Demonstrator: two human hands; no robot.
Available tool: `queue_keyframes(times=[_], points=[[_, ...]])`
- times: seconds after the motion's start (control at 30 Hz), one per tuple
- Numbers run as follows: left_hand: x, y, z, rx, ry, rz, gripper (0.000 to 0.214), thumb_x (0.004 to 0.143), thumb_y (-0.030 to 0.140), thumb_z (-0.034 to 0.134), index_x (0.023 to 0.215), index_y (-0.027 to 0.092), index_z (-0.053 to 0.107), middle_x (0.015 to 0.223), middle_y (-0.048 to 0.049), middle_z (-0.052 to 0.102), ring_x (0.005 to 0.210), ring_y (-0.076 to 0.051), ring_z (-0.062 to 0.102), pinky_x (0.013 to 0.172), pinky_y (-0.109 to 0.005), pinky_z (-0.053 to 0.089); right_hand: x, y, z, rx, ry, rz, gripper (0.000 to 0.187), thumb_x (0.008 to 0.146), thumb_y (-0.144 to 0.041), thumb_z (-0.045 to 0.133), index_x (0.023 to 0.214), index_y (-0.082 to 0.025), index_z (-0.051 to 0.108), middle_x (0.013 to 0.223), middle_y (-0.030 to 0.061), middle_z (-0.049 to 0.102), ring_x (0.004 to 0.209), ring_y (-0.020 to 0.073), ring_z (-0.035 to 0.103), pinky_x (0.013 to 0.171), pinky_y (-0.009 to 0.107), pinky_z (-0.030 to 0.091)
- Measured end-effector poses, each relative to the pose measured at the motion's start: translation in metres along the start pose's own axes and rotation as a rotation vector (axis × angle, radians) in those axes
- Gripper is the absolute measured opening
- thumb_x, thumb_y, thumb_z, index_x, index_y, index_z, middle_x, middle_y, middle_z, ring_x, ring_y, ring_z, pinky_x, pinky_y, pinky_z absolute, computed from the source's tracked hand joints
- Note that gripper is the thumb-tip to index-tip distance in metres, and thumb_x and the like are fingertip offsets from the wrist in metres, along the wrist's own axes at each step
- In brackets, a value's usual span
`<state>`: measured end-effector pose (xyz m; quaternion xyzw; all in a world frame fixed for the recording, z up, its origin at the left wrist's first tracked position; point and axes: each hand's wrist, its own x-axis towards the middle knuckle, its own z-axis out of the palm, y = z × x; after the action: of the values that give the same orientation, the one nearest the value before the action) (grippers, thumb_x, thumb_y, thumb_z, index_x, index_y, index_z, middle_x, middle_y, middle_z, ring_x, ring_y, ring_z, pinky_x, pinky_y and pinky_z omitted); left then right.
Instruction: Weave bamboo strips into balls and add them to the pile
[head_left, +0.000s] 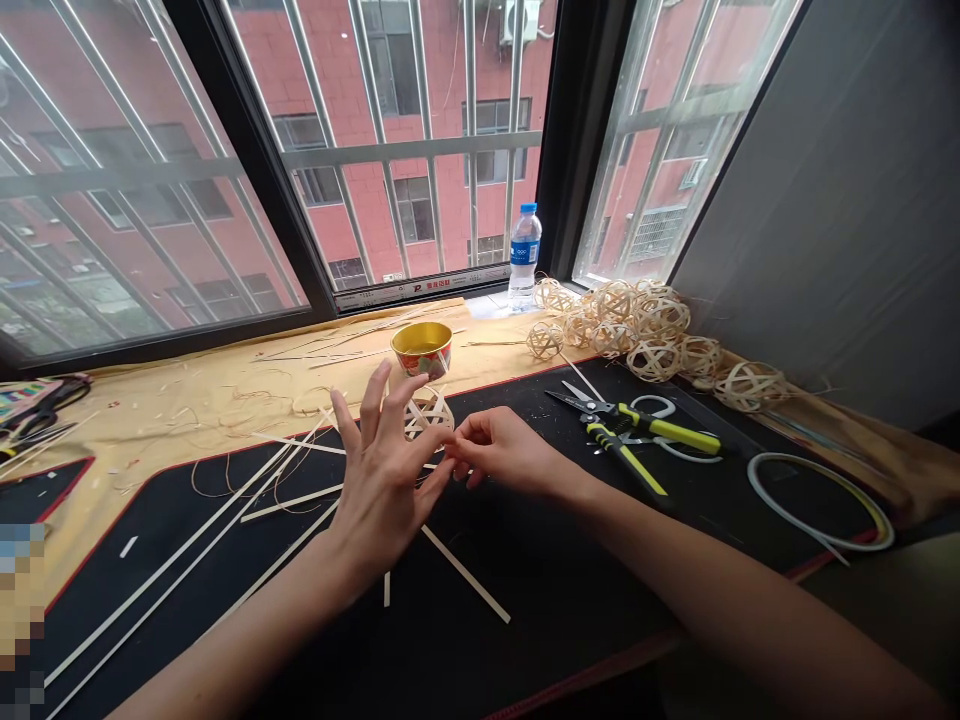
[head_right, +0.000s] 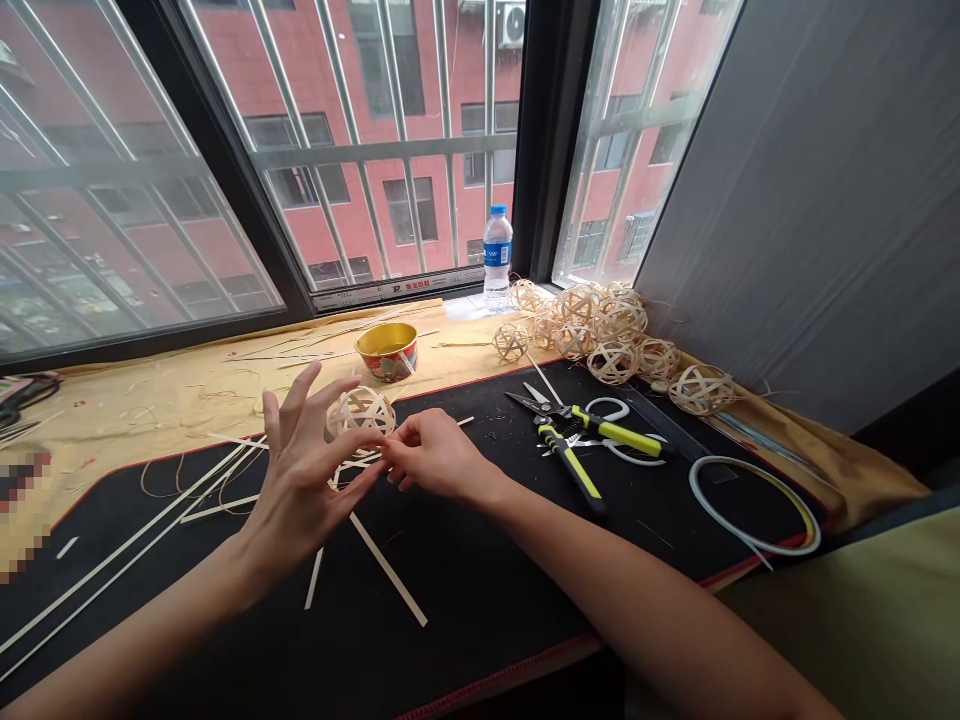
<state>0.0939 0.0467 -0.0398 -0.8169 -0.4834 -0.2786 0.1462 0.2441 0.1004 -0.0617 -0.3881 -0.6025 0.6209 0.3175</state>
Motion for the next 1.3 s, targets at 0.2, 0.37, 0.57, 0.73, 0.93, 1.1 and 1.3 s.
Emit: queue_keyframes(times=[0.2,0.37,0.57,0.73,0.93,1.1,1.3], points=[[-0.002,-0.003,0.005,0.015,0.002,0.003,0.011,0.084,0.014,0.058,0.088,0.021,0.065,0.135,-0.0148,0.046,0.141,-0.039,0.019,0.103,-0.076,0.012,0.000,-0.001,0.002,0.055,0.031,0.033,0.023,0.075,-0.017,0.071,0.057,-0.012,0.059,0.050,-0.0019,0.060,0.045,0.0053,0.057,0.042,0.013,0.047],[-0.001,-0.006,0.005,-0.023,0.025,0.061,0.010,0.083,0.014,0.059,0.082,0.021,0.067,0.133,-0.0128,0.049,0.140,-0.037,0.023,0.106,-0.073,0.014,0.000,-0.001,0.003,0.095,0.001,0.065,0.027,0.074,-0.027,0.074,0.058,-0.011,0.059,0.051,-0.0011,0.061,0.047,0.0065,0.060,0.042,0.012,0.047],[-0.001,-0.008,0.008,0.053,0.095,0.064,0.012,0.085,0.012,0.057,0.083,0.019,0.066,0.129,-0.0149,0.052,0.138,-0.037,0.027,0.106,-0.072,0.018,-0.002,-0.003,0.002,0.211,-0.025,0.055,0.029,0.066,-0.033,0.079,0.063,-0.010,0.063,0.058,0.0002,0.066,0.050,0.0067,0.062,0.045,0.013,0.047],[-0.001,-0.008,0.007,0.054,0.146,0.113,0.012,0.083,0.010,0.058,0.080,0.018,0.067,0.123,-0.0151,0.055,0.136,-0.036,0.032,0.108,-0.068,0.022,-0.003,-0.005,0.001,0.292,-0.020,0.085,0.024,0.067,-0.029,0.080,0.067,-0.010,0.066,0.062,0.0013,0.067,0.054,0.0079,0.064,0.048,0.014,0.050],[-0.002,-0.011,0.008,0.074,0.185,0.166,0.019,0.082,0.004,0.056,0.084,0.020,0.068,0.120,-0.0131,0.057,0.134,-0.034,0.036,0.109,-0.066,0.023,-0.004,-0.005,0.001,0.320,0.016,0.059,0.019,0.070,-0.026,0.078,0.070,-0.011,0.066,0.066,0.0005,0.067,0.054,0.0084,0.066,0.048,0.014,0.052],[0.000,-0.012,0.006,0.036,0.188,0.165,0.014,0.082,0.011,0.059,0.083,0.021,0.068,0.122,-0.0123,0.058,0.135,-0.034,0.035,0.109,-0.065,0.024,-0.004,-0.005,0.002,0.344,0.022,0.065,0.025,0.068,-0.030,0.080,0.069,-0.010,0.065,0.062,0.0013,0.067,0.053,0.0099,0.066,0.051,0.017,0.055],[0.003,-0.011,0.002,0.043,0.158,0.134,0.013,0.085,0.012,0.057,0.081,0.020,0.068,0.120,-0.0128,0.059,0.136,-0.034,0.034,0.107,-0.065,0.025,-0.004,-0.004,0.003,0.342,-0.004,0.048,0.024,0.070,-0.030,0.078,0.071,-0.009,0.066,0.068,0.0037,0.070,0.052,0.0102,0.067,0.047,0.015,0.053]])
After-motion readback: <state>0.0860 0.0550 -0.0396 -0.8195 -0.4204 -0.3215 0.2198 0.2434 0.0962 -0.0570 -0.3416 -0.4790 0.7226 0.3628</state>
